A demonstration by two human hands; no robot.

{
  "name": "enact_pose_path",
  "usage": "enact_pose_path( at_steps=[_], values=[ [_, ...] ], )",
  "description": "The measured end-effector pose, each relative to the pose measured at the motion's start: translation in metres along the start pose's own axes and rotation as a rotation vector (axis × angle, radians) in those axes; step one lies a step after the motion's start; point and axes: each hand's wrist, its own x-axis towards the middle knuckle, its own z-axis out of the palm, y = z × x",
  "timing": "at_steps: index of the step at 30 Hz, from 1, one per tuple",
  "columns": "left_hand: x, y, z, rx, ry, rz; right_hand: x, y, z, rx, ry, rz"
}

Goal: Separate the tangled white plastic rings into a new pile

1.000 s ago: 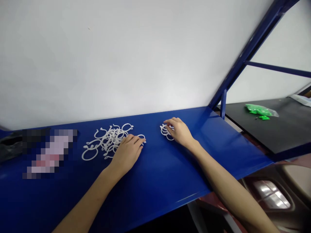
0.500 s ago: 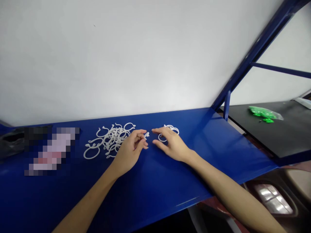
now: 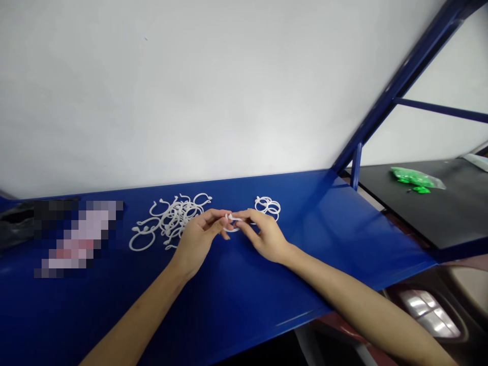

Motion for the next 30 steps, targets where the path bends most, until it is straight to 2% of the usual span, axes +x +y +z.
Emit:
enact_pose_path(
  at_steps=[4,11,16,20,24,27,30],
  values=[
    [-0.001,-0.005,0.002,0.186,0.097,0.079,-0.002,0.002,0.002,-0.032,0.022,-0.059],
    [-0.009,-0.004,0.008,0.477,0.184,0.409,-0.008,0.003,0.005,-0.125,0.013,-0.146],
    [-0.009,-0.007,0.009,0.573,0.187,0.564,-0.012,0.006,0.007,-0.210,-0.023,-0.176],
    [-0.003,-0.003,0.003,0.710,0.130,0.643,-0.006,0.009,0.004,-0.256,-0.036,-0.188],
    [0.010,-0.004,-0.014,1.029,0.125,0.613,0.007,0.016,-0.016,-0.431,-0.039,-0.079],
    [0.020,-0.017,-0.025,1.280,0.192,0.553,0.014,0.029,-0.043,-0.700,0.050,0.117],
    [0.026,-0.032,-0.029,1.428,0.191,0.517,0.017,0.044,-0.069,-0.857,0.099,0.224]
  ],
)
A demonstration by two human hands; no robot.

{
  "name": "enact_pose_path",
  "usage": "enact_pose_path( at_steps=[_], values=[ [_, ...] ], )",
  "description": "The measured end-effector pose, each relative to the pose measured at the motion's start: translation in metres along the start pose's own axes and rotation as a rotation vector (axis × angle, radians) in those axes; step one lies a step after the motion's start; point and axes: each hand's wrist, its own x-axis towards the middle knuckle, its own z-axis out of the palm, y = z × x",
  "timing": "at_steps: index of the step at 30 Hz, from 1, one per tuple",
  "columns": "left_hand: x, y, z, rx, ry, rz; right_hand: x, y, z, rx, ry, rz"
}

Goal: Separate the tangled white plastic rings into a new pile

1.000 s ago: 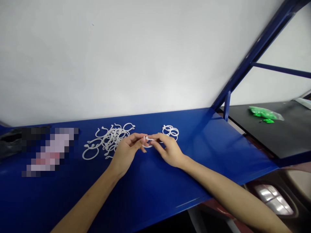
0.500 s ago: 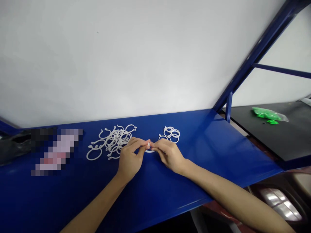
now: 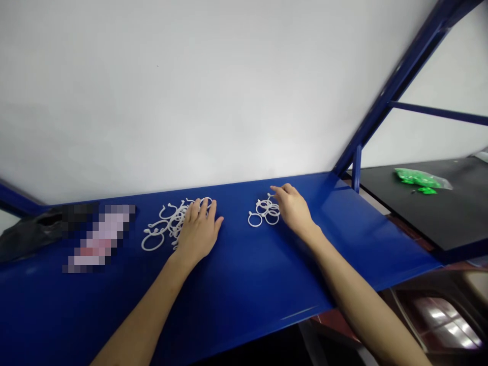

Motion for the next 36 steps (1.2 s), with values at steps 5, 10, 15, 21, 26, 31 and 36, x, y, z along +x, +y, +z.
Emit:
enact_pose_path(
  at_steps=[5,10,15,21,26,31,36],
  values=[
    [-0.001,0.004,0.003,0.026,-0.024,0.087,0.005,0.012,-0.006,0.007,-0.089,0.051],
    [0.002,0.013,-0.002,-0.056,-0.066,0.196,0.004,0.002,-0.005,0.152,-0.181,-0.050],
    [0.001,0.023,-0.008,-0.210,-0.036,0.153,-0.002,-0.009,0.004,0.161,-0.182,-0.164],
    [0.000,0.032,-0.024,-0.622,0.034,-0.086,-0.007,-0.025,0.006,0.175,-0.071,-0.247],
    [-0.004,0.034,-0.030,-1.074,-0.186,-0.324,-0.014,-0.045,0.000,0.436,-0.097,-0.309],
    [-0.007,0.037,-0.035,-1.377,-0.231,-0.426,-0.026,-0.063,0.004,0.734,-0.207,-0.273],
    [-0.005,0.040,-0.036,-1.308,-0.172,-0.516,-0.032,-0.069,0.011,0.797,-0.106,-0.229]
  ],
)
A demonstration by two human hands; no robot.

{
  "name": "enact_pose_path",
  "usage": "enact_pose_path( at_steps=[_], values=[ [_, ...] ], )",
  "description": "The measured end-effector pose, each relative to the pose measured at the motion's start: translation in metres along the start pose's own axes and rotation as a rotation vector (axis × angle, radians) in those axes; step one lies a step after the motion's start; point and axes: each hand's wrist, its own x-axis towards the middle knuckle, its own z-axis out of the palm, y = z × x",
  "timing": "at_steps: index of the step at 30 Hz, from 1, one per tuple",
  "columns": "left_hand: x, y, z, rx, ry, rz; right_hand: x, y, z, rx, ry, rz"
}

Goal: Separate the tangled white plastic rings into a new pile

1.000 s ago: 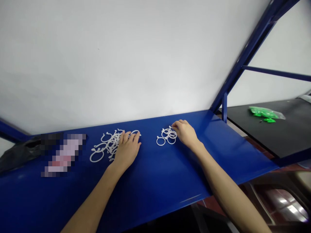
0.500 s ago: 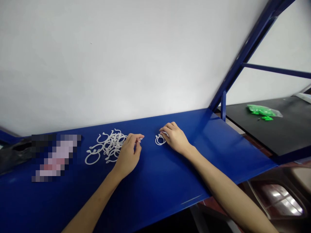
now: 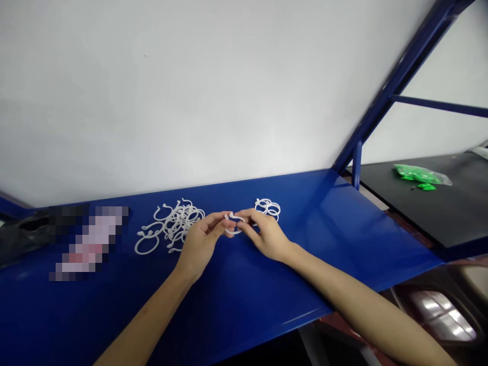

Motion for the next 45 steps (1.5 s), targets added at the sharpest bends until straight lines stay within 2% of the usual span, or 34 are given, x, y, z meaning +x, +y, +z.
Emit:
enact_pose_path(
  at_steps=[5,9,12,16,20,23,26,31,39,45],
  values=[
    [-0.002,-0.007,0.002,0.232,0.086,0.105,-0.003,0.002,0.003,-0.056,0.032,-0.112],
    [-0.005,-0.013,0.003,0.406,0.142,0.336,-0.008,0.002,0.007,-0.173,-0.019,-0.152],
    [-0.005,-0.016,0.004,0.519,0.137,0.523,-0.010,0.004,0.007,-0.274,-0.074,-0.170],
    [-0.003,-0.014,0.003,0.647,0.095,0.632,-0.006,0.006,0.004,-0.373,-0.115,-0.180],
    [0.006,-0.006,-0.006,0.806,0.078,0.628,0.005,0.016,-0.005,-0.453,-0.032,-0.059],
    [0.016,-0.003,-0.023,0.933,0.196,0.604,0.013,0.031,-0.015,-0.572,0.040,0.088],
    [0.024,-0.003,-0.042,1.026,0.283,0.577,0.016,0.047,-0.023,-0.654,0.032,0.148],
    [0.028,-0.003,-0.055,1.081,0.326,0.535,0.017,0.054,-0.025,-0.712,0.038,0.141],
    [0.028,-0.005,-0.056,1.090,0.277,0.487,0.017,0.049,-0.023,-0.711,0.110,0.089],
    [0.031,-0.008,-0.067,1.113,0.240,0.457,0.016,0.042,-0.026,-0.687,0.123,0.083]
  ],
)
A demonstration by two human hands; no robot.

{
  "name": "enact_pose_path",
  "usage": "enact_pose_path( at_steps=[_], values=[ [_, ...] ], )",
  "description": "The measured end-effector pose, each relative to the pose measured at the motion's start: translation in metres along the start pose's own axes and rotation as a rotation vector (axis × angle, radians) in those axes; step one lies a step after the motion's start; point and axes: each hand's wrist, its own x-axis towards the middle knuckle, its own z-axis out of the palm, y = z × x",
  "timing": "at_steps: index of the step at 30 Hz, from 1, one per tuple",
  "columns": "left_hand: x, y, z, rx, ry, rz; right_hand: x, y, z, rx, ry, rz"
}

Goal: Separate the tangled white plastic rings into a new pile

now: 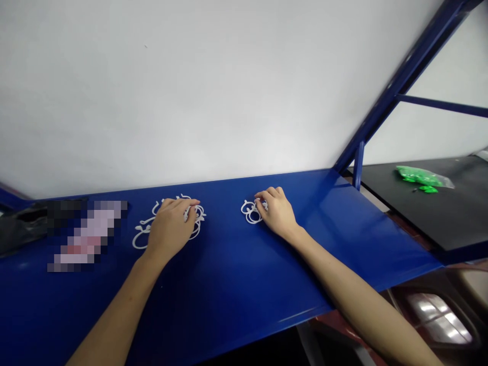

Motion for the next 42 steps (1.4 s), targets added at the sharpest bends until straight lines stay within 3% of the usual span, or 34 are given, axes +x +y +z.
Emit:
enact_pose_path(
  at_steps=[5,12,20,27,32,34,38,42],
  values=[
    [-0.002,-0.005,0.001,0.058,-0.103,0.034,-0.002,-0.007,-0.005,0.016,-0.018,0.003],
    [-0.009,0.006,0.005,0.231,-0.171,0.078,-0.008,-0.020,-0.006,0.070,-0.064,-0.037],
    [-0.009,0.014,0.003,0.208,-0.158,0.086,-0.014,-0.033,-0.004,0.144,-0.096,-0.125],
    [-0.010,0.017,0.005,0.248,-0.164,0.109,-0.019,-0.046,-0.009,0.193,-0.231,-0.204],
    [-0.006,0.030,-0.001,-0.087,-0.042,0.081,-0.021,-0.049,-0.011,0.275,-0.222,-0.179],
    [-0.007,0.037,-0.004,-0.343,-0.100,-0.005,-0.022,-0.049,-0.011,0.333,-0.163,-0.127],
    [-0.012,0.053,-0.004,-0.833,-0.326,-0.201,-0.022,-0.051,-0.013,0.453,-0.129,-0.135],
    [-0.018,0.064,0.003,-1.030,-0.391,-0.274,-0.023,-0.054,-0.013,0.517,-0.136,-0.140]
  ],
)
